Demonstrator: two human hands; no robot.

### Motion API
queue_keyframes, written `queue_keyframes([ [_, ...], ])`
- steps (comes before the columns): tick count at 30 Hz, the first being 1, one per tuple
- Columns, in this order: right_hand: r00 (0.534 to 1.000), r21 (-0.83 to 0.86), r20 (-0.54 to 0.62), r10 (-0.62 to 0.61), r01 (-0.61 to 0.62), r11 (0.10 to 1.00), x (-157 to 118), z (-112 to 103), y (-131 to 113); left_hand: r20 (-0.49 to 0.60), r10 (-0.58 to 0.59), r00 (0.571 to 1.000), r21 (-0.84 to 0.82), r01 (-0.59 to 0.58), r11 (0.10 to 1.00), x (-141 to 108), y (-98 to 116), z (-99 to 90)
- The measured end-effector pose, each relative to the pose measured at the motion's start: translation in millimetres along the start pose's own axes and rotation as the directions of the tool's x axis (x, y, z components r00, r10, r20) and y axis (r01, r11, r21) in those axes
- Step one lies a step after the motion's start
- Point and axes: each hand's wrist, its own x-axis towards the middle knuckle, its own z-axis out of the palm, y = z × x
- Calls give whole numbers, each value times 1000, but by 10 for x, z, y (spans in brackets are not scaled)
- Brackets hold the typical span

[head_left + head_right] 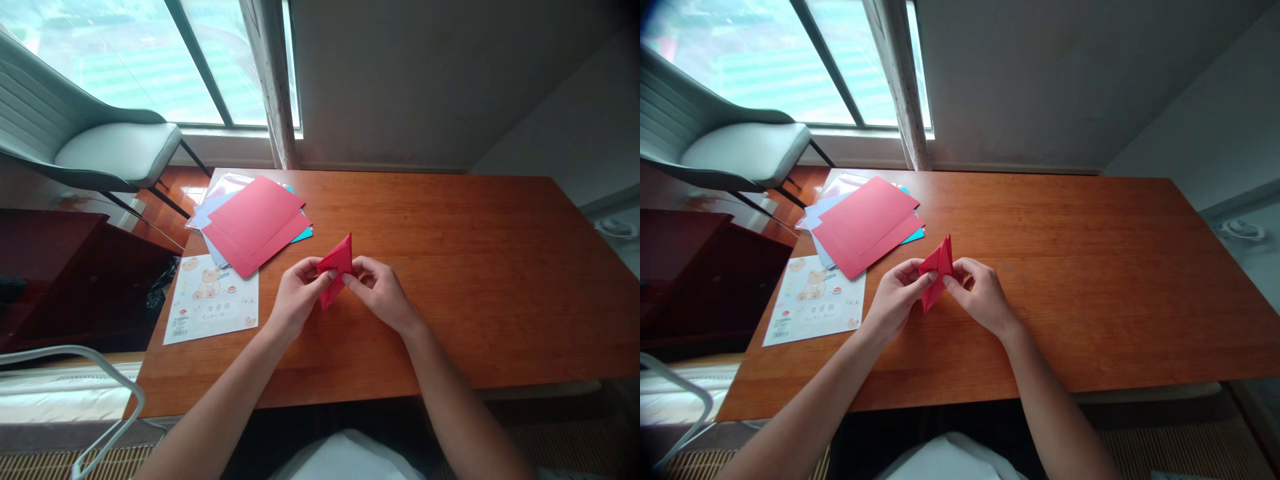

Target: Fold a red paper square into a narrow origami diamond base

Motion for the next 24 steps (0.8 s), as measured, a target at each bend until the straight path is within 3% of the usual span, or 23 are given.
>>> queue_keyframes([
  [6,999,267,38,26,-35,963,-9,-63,-51,108,-9,994,-101,20,995,-26,48,18],
  [12,998,455,53,29,-50,889,-4,-45,-6,182,81,980,-111,-61,992,-53,69,35],
  [24,996,329,-58,61,-39,944,4,-43,-72,115,363,925,156,-378,913,-48,-48,12],
])
